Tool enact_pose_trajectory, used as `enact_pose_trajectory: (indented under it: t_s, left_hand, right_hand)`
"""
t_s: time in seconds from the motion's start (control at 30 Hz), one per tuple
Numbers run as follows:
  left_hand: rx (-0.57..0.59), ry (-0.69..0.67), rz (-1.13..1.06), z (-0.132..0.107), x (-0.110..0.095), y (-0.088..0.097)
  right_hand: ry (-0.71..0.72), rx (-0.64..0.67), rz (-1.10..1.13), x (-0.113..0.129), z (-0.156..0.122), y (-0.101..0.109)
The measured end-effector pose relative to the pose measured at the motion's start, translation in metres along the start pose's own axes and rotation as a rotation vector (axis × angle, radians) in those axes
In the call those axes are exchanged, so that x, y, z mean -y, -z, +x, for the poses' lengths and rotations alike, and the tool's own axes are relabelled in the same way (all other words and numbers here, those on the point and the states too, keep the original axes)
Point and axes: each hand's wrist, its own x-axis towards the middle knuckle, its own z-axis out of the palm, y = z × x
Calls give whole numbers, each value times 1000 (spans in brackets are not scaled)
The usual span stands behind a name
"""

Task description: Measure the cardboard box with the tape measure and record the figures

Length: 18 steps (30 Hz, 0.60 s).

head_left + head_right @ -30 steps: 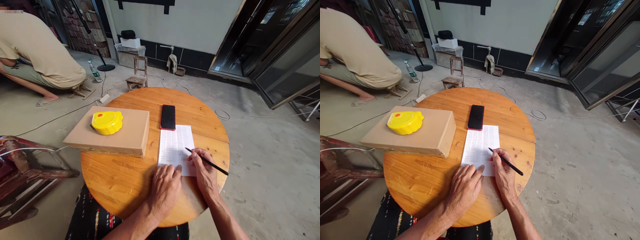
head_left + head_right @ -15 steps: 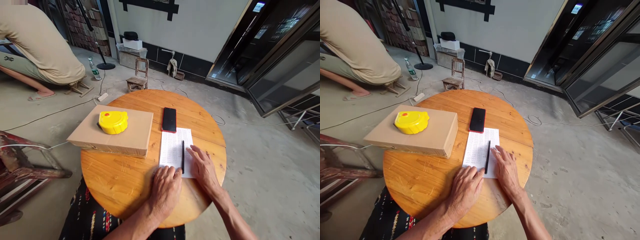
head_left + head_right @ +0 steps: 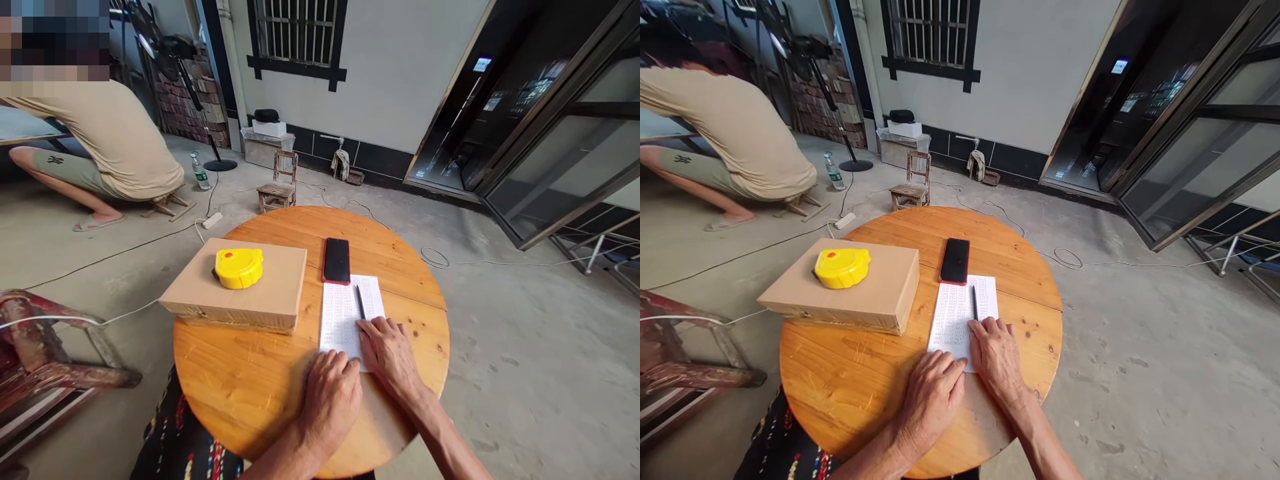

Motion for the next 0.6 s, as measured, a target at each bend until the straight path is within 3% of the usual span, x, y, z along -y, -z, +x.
enact_pose_trajectory:
  t_s: [0.13, 0.23, 0.47, 0.6]
  left_hand:
    - [-5, -3, 11, -1, 0, 0]
    - [-2, 3, 26, -1, 0, -1]
    - [-7, -23, -15, 5, 0, 9]
    - [-69, -161, -49, -2, 6, 16]
  right_hand:
    - [4, -40, -24, -12, 26, -3]
    - [-11, -72, 1, -17, 27, 0]
    - [-78, -202, 140, -23, -25, 1]
    - [-113, -254, 205, -23, -42, 4]
